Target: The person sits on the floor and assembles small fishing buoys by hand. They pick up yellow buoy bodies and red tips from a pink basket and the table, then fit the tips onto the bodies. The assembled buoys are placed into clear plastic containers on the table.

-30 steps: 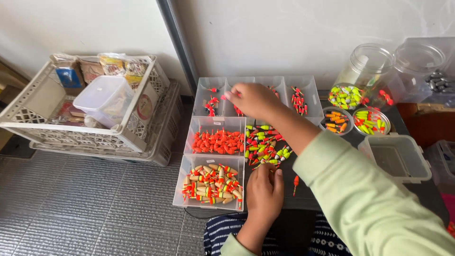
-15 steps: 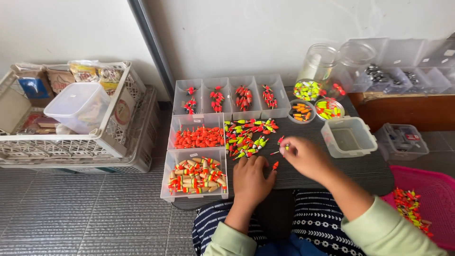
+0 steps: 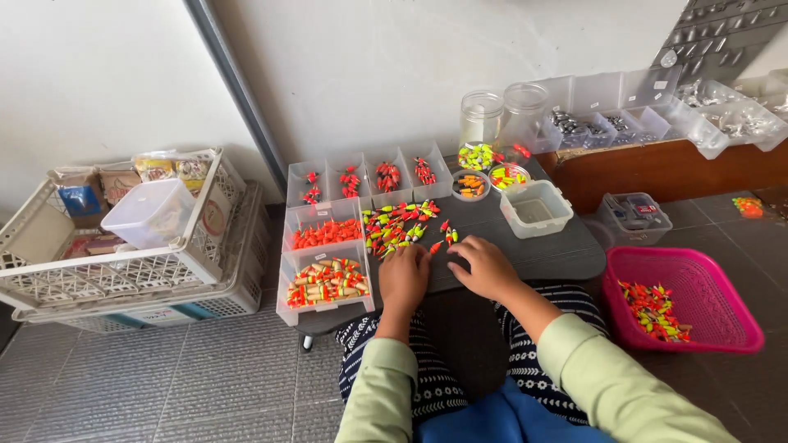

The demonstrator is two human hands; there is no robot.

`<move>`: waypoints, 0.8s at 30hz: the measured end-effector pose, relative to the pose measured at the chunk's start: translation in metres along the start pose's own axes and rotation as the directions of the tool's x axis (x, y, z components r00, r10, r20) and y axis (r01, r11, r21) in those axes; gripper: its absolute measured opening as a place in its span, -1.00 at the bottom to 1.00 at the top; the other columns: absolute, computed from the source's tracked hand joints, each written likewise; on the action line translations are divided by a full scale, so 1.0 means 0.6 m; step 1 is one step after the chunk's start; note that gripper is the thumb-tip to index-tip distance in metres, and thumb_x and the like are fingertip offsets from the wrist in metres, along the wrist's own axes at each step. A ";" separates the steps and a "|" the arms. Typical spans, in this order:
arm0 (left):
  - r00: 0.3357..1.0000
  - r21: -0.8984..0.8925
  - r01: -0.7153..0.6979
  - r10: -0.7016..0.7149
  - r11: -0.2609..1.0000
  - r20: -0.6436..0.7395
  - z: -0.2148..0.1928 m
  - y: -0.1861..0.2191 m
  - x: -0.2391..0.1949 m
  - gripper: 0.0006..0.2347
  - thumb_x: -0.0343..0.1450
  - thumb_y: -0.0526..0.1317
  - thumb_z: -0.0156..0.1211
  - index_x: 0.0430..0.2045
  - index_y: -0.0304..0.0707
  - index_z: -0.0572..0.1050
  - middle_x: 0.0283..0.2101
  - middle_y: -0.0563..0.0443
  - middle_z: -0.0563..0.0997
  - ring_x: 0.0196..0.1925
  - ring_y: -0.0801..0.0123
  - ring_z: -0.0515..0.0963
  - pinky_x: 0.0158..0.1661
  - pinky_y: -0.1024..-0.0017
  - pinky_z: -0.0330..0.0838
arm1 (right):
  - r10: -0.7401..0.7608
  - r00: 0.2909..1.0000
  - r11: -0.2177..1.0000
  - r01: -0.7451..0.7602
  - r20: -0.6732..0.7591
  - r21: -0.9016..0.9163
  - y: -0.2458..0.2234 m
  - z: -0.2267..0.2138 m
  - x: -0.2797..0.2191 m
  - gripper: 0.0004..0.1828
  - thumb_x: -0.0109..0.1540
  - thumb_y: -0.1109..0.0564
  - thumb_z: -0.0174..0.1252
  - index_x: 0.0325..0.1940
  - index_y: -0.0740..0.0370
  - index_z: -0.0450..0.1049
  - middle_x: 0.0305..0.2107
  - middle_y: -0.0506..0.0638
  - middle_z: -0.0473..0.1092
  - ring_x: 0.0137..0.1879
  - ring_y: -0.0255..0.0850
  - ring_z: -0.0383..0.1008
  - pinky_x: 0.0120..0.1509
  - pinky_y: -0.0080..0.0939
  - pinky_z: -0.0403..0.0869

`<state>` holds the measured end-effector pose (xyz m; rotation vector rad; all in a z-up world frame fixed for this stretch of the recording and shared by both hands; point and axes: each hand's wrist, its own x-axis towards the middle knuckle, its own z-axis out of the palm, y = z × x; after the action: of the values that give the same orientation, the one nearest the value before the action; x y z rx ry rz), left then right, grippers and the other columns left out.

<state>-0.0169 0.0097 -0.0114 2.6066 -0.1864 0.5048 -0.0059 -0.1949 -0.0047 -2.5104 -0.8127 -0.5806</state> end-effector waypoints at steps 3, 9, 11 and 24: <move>0.999 -0.140 0.036 -0.040 0.990 -0.027 0.003 -0.006 -0.001 -0.83 0.44 0.01 0.13 -0.34 0.00 0.55 -0.32 -0.04 0.60 -0.14 -0.02 0.60 -0.14 0.13 0.46 | 0.050 0.999 0.999 -0.050 0.001 -0.013 -0.010 -0.004 -0.004 -0.75 0.20 0.04 0.23 -0.05 0.08 0.54 -0.35 -0.06 0.42 -0.18 -0.10 0.53 -0.07 -0.12 0.52; 0.994 -0.209 0.081 -0.096 0.975 -0.062 0.007 -0.012 0.004 -0.84 0.46 -0.03 0.13 -0.34 -0.04 0.53 -0.35 -0.06 0.58 -0.13 -0.05 0.60 -0.13 0.11 0.48 | 0.023 0.998 0.993 -0.029 -0.051 -0.114 0.001 0.015 -0.001 -0.72 0.16 -0.01 0.26 -0.09 0.07 0.55 -0.35 -0.04 0.41 -0.18 -0.06 0.53 -0.09 -0.06 0.52; 0.989 -0.253 0.127 -0.142 0.959 -0.041 0.001 -0.007 0.001 -0.84 0.48 -0.04 0.13 -0.31 -0.05 0.54 -0.36 -0.04 0.58 -0.10 -0.03 0.60 -0.12 0.14 0.49 | 0.034 0.999 0.990 -0.039 -0.038 -0.139 0.005 0.020 -0.004 -0.72 0.15 -0.02 0.25 -0.08 0.03 0.56 -0.36 -0.07 0.39 -0.19 -0.04 0.53 -0.11 -0.04 0.51; 0.982 -0.155 0.184 -0.176 0.971 0.062 -0.002 -0.007 0.001 -0.88 0.43 0.02 0.15 -0.25 0.26 0.58 -0.30 -0.02 0.65 -0.04 0.03 0.62 -0.01 0.15 0.52 | 0.030 0.999 1.000 -0.030 0.011 0.000 -0.017 0.023 0.014 -0.44 0.17 -0.05 0.26 0.27 -0.09 0.39 -0.30 -0.07 0.43 -0.10 -0.02 0.55 -0.02 0.03 0.52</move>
<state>-0.0155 0.0142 -0.0120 2.4504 -0.0046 0.3483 -0.0024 -0.1764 -0.0089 -2.5232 -0.7782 -0.5566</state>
